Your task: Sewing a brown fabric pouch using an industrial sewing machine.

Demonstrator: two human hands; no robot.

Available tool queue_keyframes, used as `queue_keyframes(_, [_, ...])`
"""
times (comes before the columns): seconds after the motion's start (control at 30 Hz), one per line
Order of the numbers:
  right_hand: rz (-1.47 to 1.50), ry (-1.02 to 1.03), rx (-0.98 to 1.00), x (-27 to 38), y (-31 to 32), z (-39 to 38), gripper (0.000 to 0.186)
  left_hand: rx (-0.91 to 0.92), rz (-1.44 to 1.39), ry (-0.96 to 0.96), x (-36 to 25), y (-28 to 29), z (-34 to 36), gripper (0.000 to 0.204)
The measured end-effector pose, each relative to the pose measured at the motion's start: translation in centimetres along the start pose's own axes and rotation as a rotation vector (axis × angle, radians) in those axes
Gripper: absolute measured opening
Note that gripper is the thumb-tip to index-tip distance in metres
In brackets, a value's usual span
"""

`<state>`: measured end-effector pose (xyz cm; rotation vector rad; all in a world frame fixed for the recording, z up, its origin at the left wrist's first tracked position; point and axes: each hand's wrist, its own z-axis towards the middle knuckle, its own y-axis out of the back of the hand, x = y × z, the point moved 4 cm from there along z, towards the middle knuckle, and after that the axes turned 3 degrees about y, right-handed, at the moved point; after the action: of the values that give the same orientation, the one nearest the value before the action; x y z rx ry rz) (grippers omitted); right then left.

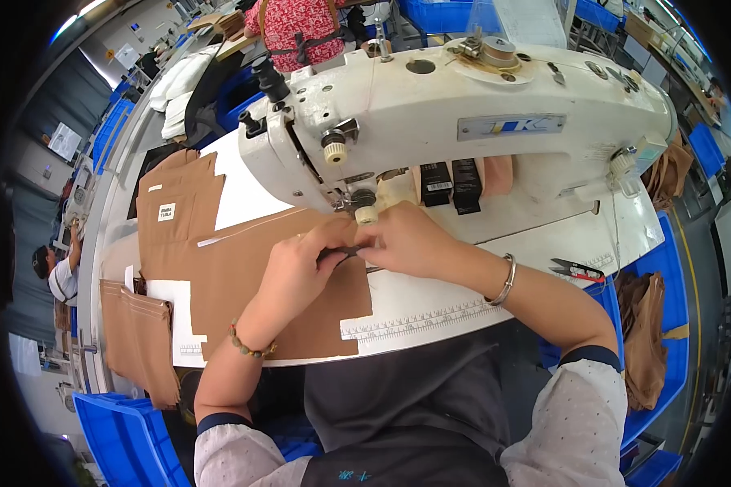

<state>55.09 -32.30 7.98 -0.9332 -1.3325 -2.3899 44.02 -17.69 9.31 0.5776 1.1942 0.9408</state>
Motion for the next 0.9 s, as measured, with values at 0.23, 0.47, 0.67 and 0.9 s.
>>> queue_keyframes(0.23, [0.164,-0.264,0.144,-2.5,-1.3,-0.4,0.018,0.188,-0.078,0.174,3.3,1.2,0.1,0.026])
queue_keyframes(0.47, [0.226,-0.229,0.086,-2.2,-0.9,-0.5,0.017,0.073,-0.069,0.112,1.9,2.5,0.1,0.019])
queue_keyframes(0.67, [0.114,-0.164,0.077,-2.1,-0.6,-0.3,0.018,0.103,-0.160,0.150,2.8,1.1,0.0,0.018])
queue_keyframes(0.9, [0.204,-0.254,0.077,-2.7,-0.9,-0.6,0.020,0.075,-0.232,0.157,2.9,0.5,0.1,0.019])
